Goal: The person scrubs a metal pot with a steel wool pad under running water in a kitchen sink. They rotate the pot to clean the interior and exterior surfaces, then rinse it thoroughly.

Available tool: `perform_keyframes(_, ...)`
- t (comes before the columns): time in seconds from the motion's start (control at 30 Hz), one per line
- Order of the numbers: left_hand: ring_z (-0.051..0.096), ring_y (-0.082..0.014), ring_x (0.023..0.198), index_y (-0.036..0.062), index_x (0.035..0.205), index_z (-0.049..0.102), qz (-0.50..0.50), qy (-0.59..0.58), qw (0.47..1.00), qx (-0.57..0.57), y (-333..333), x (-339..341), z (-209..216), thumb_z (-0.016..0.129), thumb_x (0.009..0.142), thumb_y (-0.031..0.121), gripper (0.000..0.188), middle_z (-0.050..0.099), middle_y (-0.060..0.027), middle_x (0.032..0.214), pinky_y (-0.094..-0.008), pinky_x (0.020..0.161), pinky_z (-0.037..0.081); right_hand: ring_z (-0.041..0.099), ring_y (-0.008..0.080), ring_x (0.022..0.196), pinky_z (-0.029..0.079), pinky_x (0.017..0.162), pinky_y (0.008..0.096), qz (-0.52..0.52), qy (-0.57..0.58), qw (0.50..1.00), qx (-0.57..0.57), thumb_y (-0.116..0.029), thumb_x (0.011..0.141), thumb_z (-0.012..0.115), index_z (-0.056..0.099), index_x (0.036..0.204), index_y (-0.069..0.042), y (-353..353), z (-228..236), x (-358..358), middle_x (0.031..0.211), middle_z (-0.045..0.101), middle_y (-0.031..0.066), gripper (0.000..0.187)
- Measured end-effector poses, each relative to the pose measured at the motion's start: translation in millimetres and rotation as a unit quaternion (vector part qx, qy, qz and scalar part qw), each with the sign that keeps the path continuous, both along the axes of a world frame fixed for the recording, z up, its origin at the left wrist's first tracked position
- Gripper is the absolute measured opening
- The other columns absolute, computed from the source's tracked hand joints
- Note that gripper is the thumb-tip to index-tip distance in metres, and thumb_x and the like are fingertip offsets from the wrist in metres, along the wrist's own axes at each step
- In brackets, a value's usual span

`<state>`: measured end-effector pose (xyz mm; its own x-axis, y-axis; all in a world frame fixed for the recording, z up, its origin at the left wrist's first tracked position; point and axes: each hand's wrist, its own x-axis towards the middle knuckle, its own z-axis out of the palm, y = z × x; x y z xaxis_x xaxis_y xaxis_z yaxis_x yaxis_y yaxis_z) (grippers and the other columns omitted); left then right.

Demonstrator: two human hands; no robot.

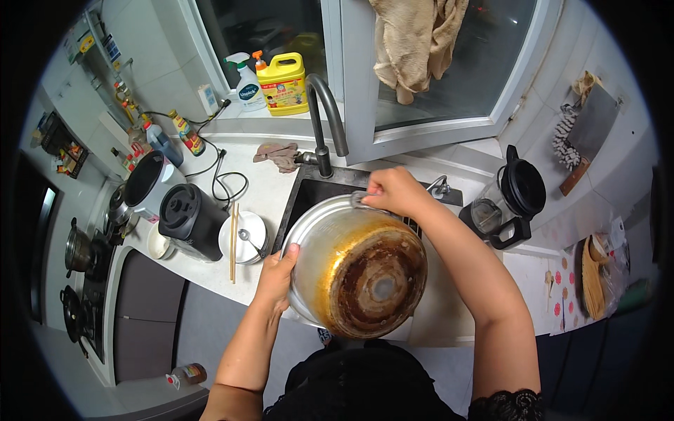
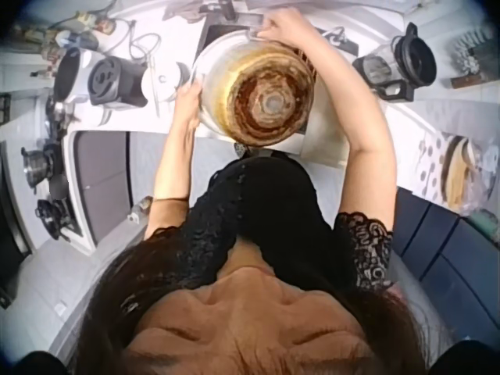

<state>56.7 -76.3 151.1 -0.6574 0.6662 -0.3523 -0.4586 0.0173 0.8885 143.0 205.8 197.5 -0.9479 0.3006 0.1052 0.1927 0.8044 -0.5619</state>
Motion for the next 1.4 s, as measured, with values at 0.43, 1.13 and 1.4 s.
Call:
perform_keyframes(0.43, 0.063, -0.0167, 0.082, -0.0057, 0.110, 0.058, -0.009, -0.053, 0.998, -0.021, -2.0, 3.1, -10.9, 0.060, 0.091, 0.036, 0.046, 0.065, -0.0114, 0.095, -0.0302, 0.075, 0.052, 0.063, 0.0291, 0.087, 0.049, 0.076, 0.0369, 0.013, -0.013, 1.000, -0.018, -0.020, 0.075, 0.071, 0.072, 0.089, -0.007, 8.1, -48.4, 35.3, 0.089, 0.067, 0.0127, 0.019)
perform_keyframes(1.13, 0.060, -0.0093, 0.065, -0.0023, 0.089, 0.066, -0.016, 0.221, 0.975, -0.033, -8.4, 2.5, 4.5, 0.078, 0.077, 0.030, 0.037, 0.067, -0.0056, 0.076, -0.0248, 0.059, 0.049, 0.062, 0.0309, 0.084, 0.049, 0.074, 0.0386, 0.037, 0.092, 0.995, -0.004, -0.012, 0.078, 0.066, 0.063, 0.091, -0.004, 0.8, 5.1, 21.0, 0.091, 0.064, 0.0132, 0.015)
perform_keyframes(1.4, 0.055, -0.0070, 0.059, -0.0004, 0.076, 0.064, 0.016, 0.325, 0.941, -0.093, -10.7, -0.8, -4.9, 0.080, 0.074, 0.035, 0.038, 0.064, -0.0037, 0.066, -0.0255, 0.053, 0.045, 0.057, 0.0258, 0.089, 0.045, 0.083, 0.0347, 0.127, 0.120, 0.985, -0.014, -0.009, 0.083, 0.061, 0.066, 0.096, -0.006, -24.9, 68.9, 45.9, 0.090, 0.062, 0.0092, 0.015)
